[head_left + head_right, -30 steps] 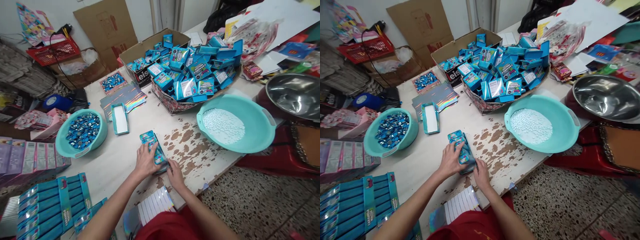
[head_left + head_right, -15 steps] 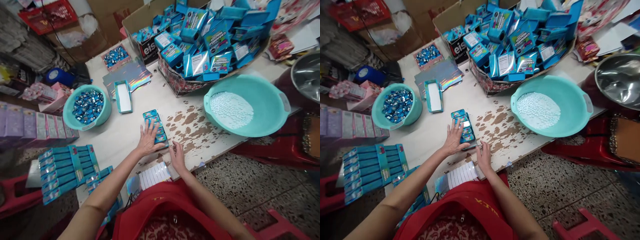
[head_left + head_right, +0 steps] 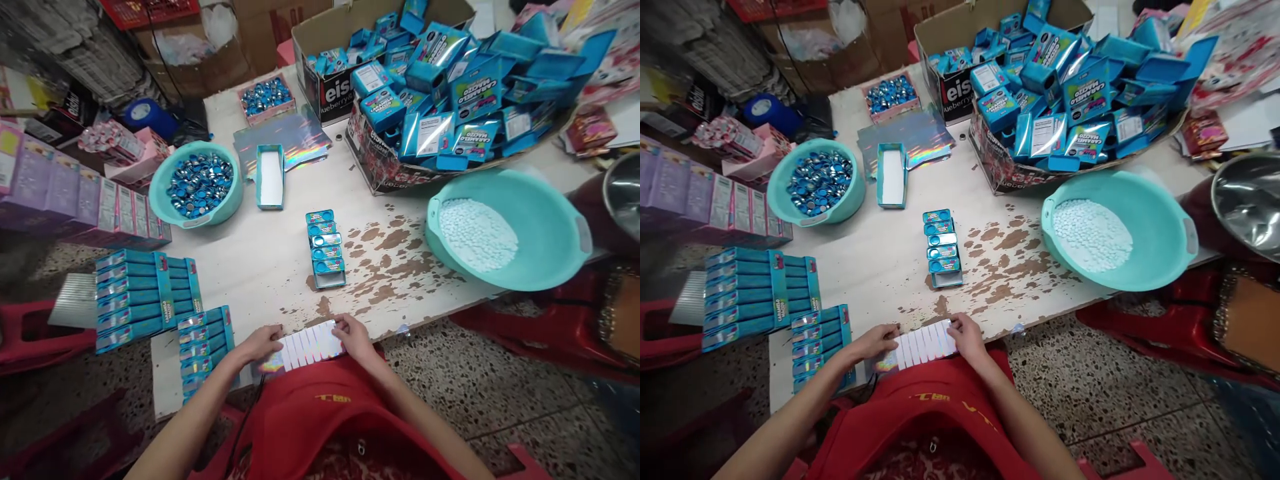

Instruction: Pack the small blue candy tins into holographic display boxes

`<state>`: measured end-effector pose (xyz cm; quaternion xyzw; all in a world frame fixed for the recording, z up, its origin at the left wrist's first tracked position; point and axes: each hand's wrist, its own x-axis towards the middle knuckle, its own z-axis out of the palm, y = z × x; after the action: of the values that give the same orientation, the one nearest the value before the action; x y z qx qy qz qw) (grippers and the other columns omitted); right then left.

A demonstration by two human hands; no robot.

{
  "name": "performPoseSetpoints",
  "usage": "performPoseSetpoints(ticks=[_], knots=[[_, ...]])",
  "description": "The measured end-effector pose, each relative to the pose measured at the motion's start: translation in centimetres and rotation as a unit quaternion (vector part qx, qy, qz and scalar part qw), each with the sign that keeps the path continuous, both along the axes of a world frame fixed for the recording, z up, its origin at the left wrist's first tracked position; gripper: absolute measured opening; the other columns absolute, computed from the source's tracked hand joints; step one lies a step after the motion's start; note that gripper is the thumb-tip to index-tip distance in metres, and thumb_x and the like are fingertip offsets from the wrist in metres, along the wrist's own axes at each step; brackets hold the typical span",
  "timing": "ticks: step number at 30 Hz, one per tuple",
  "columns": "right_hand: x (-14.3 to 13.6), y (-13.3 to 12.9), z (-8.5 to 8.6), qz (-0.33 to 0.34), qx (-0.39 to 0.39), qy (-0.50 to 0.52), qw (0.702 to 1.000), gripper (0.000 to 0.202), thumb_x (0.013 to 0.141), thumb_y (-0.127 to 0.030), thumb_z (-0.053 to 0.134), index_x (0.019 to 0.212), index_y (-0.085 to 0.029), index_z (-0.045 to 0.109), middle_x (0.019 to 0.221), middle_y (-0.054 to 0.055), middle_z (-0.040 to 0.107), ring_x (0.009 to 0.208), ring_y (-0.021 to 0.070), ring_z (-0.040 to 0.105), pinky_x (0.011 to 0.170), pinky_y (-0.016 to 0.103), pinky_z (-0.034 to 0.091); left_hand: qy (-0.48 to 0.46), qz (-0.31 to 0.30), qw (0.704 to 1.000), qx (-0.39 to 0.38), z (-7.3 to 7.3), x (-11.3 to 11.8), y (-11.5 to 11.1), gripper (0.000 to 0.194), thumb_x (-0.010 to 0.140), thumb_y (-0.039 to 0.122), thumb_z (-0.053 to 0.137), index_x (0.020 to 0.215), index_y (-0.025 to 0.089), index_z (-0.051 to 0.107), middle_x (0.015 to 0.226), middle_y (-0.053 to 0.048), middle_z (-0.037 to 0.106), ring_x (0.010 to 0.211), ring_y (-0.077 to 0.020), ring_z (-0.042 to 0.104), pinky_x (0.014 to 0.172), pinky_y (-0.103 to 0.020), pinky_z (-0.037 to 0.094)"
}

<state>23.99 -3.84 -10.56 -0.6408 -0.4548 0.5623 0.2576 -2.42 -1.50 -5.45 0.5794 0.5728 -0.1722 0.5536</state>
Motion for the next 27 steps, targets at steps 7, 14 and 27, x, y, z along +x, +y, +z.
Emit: performPoseSetpoints(ticks=[7,14,27], knots=[[4.1,0.5,0.9,-0.042,0.091,-0.142,0.985,0.025,0.078,-0.038,0.048,0.076,-0.017,0.062,0.074,0.006,0.061,0.067,0.0190,0.058,0.065,0.035,0.050,0.001,0.009,0.998,0.056,-1.0,2.3,1.1,0.008,0.068,0.016,0.050,0.072,0.017,0.056,0.068,0.001,0.056,0.069,-0.0138,0.051,0.060,-0.022,0.034],[0.1,8.5,6.2,0.081,0.346,-0.325,0.876,0.048,0.090,-0.042,0.042,0.132,-0.018,0.044,0.135,0.013,0.046,0.132,0.0280,0.028,0.104,0.048,0.029,0.020,0.018,0.971,0.237,0.8,4.3,4.2,0.033,0.083,0.028,0.042,0.111,0.019,0.057,0.112,-0.007,0.062,0.098,-0.0208,0.058,0.082,-0.031,0.043],[-3.4,11.6,6.4,0.198,0.343,-0.381,0.836,0.058,0.092,-0.043,0.039,0.141,-0.014,0.031,0.149,0.011,0.026,0.139,0.0318,0.006,0.109,0.055,0.007,-0.008,-0.007,0.995,0.096,0.2,0.1,3.1,0.035,0.082,0.040,0.044,0.102,0.017,0.061,0.081,-0.003,0.067,0.078,-0.0194,0.062,0.068,-0.026,0.044]])
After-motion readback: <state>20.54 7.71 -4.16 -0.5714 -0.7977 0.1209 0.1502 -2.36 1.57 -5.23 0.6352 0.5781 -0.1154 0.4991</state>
